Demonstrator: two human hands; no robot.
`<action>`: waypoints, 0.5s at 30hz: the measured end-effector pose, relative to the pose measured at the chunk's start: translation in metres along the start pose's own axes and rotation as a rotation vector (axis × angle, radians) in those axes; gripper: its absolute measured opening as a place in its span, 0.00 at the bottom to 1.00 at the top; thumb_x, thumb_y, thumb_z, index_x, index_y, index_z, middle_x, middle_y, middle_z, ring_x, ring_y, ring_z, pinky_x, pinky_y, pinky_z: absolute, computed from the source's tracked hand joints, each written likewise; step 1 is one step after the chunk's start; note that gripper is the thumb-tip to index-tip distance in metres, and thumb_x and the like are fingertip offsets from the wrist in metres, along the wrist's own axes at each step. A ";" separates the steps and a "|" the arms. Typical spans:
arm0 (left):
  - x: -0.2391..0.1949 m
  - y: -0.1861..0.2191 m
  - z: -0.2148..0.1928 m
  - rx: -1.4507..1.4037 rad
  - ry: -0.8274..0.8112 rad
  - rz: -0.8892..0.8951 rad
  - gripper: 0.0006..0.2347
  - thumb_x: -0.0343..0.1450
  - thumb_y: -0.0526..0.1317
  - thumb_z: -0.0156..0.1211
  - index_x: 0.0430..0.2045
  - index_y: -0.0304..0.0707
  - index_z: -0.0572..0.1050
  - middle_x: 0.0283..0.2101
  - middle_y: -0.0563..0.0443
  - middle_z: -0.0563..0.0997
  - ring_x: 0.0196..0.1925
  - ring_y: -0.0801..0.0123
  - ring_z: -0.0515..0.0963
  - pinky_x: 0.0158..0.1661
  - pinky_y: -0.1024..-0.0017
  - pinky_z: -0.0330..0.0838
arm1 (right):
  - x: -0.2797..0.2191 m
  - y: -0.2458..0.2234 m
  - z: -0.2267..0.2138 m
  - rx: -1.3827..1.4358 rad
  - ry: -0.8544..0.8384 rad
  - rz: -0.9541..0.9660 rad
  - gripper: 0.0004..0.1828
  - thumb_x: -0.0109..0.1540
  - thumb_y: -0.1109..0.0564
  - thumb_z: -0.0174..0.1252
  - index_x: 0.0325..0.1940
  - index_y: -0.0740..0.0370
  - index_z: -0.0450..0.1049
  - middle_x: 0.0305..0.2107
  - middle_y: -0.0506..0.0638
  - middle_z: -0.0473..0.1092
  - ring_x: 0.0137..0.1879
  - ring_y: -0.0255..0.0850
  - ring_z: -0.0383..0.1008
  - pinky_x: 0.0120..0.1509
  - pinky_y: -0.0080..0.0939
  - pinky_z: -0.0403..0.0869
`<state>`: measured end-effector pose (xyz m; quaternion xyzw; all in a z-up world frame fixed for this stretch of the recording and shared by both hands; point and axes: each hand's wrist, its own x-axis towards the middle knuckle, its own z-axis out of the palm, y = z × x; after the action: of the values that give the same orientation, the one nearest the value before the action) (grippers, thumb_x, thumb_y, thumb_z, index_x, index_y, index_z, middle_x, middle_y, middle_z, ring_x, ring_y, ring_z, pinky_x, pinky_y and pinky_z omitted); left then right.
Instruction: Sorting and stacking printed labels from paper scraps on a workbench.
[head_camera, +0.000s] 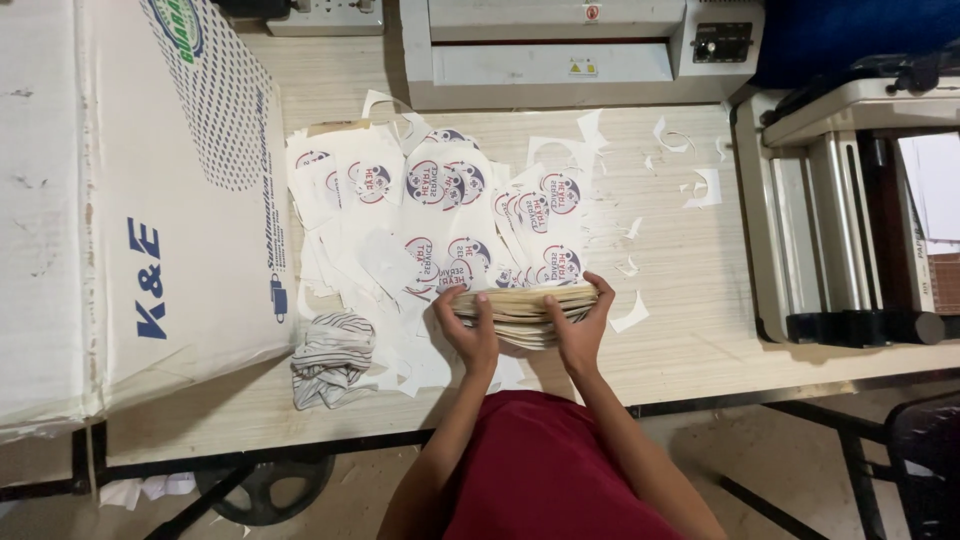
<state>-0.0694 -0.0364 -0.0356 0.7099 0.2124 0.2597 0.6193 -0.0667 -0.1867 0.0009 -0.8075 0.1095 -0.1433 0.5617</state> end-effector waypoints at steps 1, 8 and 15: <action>-0.001 0.001 0.001 -0.001 -0.003 -0.002 0.14 0.71 0.38 0.64 0.47 0.32 0.70 0.50 0.44 0.74 0.53 0.58 0.73 0.56 0.62 0.68 | 0.001 -0.001 0.000 -0.003 0.002 0.001 0.34 0.65 0.43 0.62 0.65 0.67 0.60 0.53 0.58 0.63 0.58 0.45 0.64 0.61 0.45 0.65; 0.001 -0.011 0.007 -0.033 0.013 -0.006 0.12 0.74 0.39 0.61 0.47 0.32 0.68 0.50 0.43 0.73 0.53 0.59 0.73 0.55 0.62 0.68 | 0.005 0.017 0.006 0.048 0.090 0.199 0.21 0.71 0.42 0.50 0.58 0.61 0.67 0.46 0.52 0.69 0.48 0.39 0.66 0.54 0.43 0.68; 0.016 0.000 0.040 -0.152 0.013 -0.155 0.12 0.72 0.39 0.59 0.39 0.34 0.63 0.43 0.49 0.67 0.39 0.68 0.72 0.36 0.68 0.75 | 0.028 0.026 0.008 -0.015 0.222 0.085 0.15 0.70 0.49 0.53 0.48 0.64 0.70 0.41 0.51 0.64 0.46 0.38 0.62 0.52 0.41 0.66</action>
<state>-0.0319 -0.0574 -0.0375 0.6406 0.2503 0.2309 0.6883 -0.0381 -0.1983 -0.0227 -0.7853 0.2062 -0.2074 0.5457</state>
